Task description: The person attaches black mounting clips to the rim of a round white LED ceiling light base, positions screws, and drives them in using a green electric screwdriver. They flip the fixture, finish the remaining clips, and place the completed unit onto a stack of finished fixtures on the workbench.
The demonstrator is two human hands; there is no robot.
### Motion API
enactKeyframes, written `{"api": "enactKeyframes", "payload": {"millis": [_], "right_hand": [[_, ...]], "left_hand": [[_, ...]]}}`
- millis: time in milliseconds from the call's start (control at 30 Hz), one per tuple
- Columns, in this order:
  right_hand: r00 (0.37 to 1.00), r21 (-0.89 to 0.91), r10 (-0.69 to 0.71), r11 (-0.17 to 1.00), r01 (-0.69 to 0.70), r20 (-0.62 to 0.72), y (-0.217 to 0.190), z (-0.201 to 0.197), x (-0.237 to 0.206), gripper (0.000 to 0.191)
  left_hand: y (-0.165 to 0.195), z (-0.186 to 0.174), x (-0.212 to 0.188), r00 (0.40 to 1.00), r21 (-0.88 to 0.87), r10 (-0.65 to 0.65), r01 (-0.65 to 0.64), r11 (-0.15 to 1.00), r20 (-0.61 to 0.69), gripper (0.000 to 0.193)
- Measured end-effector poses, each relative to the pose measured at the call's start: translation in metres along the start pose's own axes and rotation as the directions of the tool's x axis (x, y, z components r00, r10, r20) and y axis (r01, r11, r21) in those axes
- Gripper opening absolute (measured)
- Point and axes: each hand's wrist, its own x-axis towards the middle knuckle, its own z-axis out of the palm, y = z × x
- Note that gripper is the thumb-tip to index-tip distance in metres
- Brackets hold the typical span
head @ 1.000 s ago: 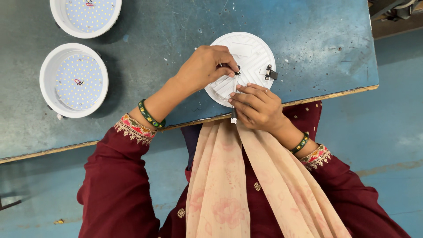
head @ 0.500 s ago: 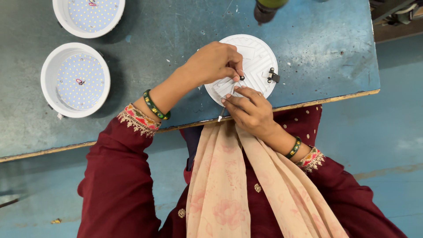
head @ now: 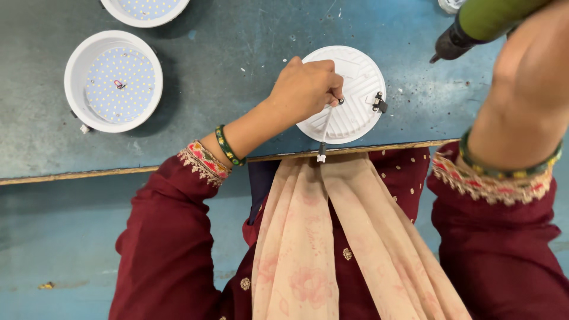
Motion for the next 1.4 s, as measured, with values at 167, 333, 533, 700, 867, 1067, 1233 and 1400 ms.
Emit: {"api": "enactKeyframes", "payload": {"millis": [167,333,533,700,867,1067,1233,1400], "right_hand": [[0.999,0.242,-0.018,0.970,0.025,-0.031,0.018,0.013,0.021,0.030],[0.994,0.328,-0.071,0.940,0.093,-0.079,0.032,0.021,0.012,0.038],[0.991,0.377,-0.090,0.919,0.120,-0.096,0.029,0.024,0.017,0.048],[0.988,0.424,-0.117,0.893,0.149,-0.099,0.025,0.034,0.020,0.057],[0.976,0.485,-0.192,0.848,0.216,-0.099,0.012,0.046,0.013,0.065],[0.977,0.583,-0.210,0.789,0.194,-0.041,0.001,0.075,-0.008,0.079],[0.986,0.679,-0.162,0.729,0.086,0.049,0.015,0.103,-0.022,0.104],[0.983,0.739,-0.157,0.673,0.037,0.094,0.030,0.099,-0.028,0.114]], "left_hand": [[-0.001,0.004,-0.007,0.995,-0.030,0.009,-0.012,0.999,-0.101,0.005],[-0.004,0.003,-0.005,0.996,-0.031,0.013,-0.016,0.999,-0.088,0.007],[-0.003,-0.001,-0.004,0.996,-0.045,0.017,-0.021,0.999,-0.082,0.007],[-0.004,-0.003,-0.006,0.996,-0.065,0.003,-0.009,0.998,-0.091,0.008],[-0.005,-0.005,-0.005,0.997,-0.075,0.007,-0.013,0.997,-0.080,0.010],[-0.007,-0.006,-0.004,0.998,-0.085,0.012,-0.018,0.996,-0.068,0.010],[-0.011,-0.002,-0.005,0.994,-0.120,0.006,-0.019,0.993,-0.108,0.014],[-0.013,0.001,-0.007,0.988,-0.102,0.021,-0.037,0.994,-0.150,0.014]]}}
